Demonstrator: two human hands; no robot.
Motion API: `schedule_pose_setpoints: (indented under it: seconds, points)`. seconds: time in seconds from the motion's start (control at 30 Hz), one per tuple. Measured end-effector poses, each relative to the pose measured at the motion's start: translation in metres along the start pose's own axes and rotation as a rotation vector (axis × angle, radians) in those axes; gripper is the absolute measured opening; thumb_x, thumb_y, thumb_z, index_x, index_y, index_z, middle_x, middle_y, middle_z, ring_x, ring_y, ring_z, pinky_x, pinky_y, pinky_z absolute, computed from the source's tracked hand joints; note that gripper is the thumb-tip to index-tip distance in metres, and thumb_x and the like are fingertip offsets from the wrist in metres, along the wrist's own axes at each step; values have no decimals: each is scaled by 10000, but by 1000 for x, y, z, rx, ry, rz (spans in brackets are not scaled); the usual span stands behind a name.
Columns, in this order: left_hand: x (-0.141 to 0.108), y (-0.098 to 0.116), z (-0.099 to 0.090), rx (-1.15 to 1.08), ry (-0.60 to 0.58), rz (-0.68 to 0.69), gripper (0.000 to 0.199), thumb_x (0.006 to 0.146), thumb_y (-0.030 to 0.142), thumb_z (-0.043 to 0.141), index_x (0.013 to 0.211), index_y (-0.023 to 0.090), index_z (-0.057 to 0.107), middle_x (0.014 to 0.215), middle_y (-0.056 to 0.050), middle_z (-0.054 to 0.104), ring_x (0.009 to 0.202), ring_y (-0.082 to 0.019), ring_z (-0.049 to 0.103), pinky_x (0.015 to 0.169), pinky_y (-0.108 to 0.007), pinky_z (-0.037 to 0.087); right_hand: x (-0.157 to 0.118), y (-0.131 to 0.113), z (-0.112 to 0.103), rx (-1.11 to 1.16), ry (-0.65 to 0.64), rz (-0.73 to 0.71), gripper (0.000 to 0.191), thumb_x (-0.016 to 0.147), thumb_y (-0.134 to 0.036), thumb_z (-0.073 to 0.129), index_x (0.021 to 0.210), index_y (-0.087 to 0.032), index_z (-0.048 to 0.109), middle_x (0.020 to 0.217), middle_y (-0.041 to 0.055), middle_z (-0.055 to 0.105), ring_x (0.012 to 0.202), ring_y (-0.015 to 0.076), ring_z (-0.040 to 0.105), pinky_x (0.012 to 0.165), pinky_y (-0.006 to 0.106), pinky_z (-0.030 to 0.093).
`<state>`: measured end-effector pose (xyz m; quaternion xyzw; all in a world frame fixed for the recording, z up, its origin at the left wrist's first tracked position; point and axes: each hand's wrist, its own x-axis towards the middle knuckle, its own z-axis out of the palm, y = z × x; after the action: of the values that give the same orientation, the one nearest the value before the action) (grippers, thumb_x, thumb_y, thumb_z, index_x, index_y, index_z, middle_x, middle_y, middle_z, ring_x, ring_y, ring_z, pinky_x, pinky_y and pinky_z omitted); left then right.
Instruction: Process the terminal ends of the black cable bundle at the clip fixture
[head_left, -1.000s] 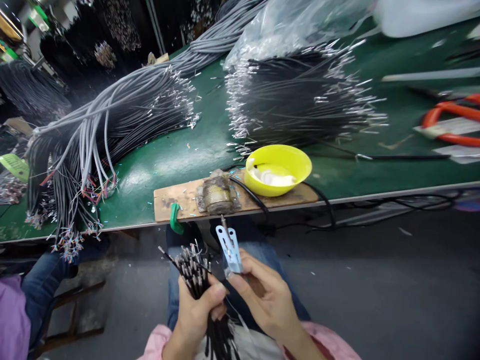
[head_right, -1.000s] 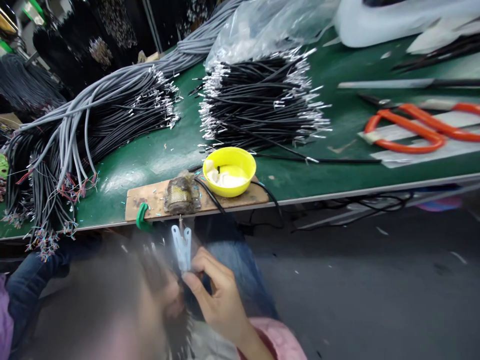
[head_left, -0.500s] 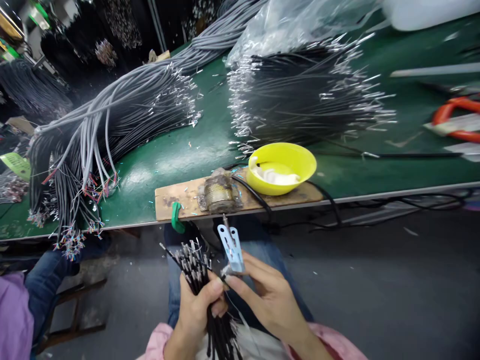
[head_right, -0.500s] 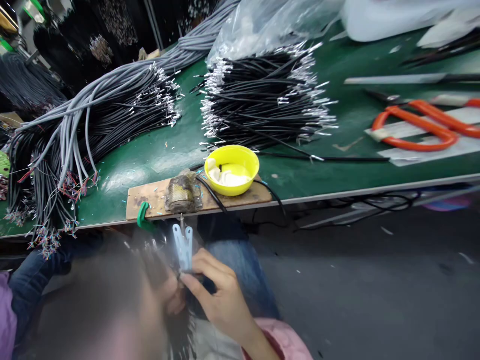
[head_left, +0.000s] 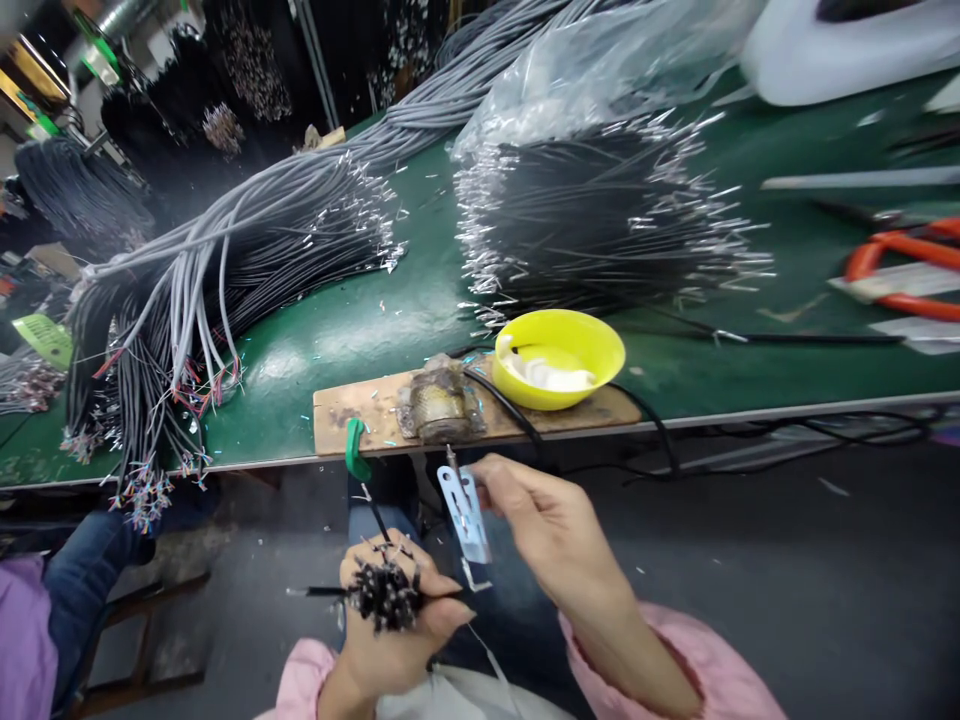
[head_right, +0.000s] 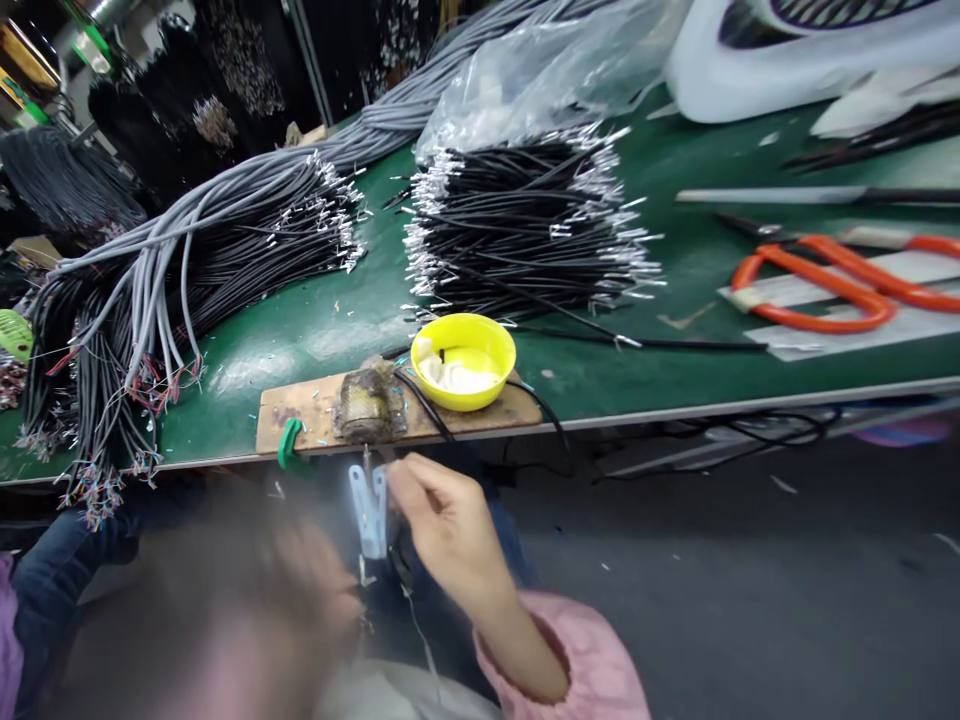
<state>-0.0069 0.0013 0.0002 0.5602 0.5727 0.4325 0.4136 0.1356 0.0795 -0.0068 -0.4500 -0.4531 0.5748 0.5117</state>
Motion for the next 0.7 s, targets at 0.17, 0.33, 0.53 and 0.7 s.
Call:
schedule_pose_setpoints:
  seconds: [0.17,0.33,0.53,0.7]
  points:
    - [7,6,-6,158,2,66,40,688,334,687,682,328,726,679,19,706,714,-235,613,745,-373,486,7,-7,12,242,-181,181,477,609,-619,664,489,-171,552,458,-32,455,441,100,386,405,227,323]
    - [9,4,0,259,-25,118,82,719,313,663,664,280,714,659,-6,703,662,-213,619,690,-347,502,4,-3,20,509,-84,346,401,509,-539,770,521,-166,620,504,-16,565,489,114,496,474,219,424]
    - [14,9,7,293,-53,116,170,783,316,608,652,276,709,656,-8,690,659,-204,610,691,-338,503,1,1,21,628,-61,443,362,492,-493,797,623,-169,699,556,4,655,488,141,563,493,245,450]
    - [15,10,5,214,-81,74,126,753,310,629,649,299,700,641,17,682,649,-201,612,683,-335,505,-3,13,25,689,24,546,444,449,-577,781,587,-168,677,511,1,644,448,132,537,441,237,415]
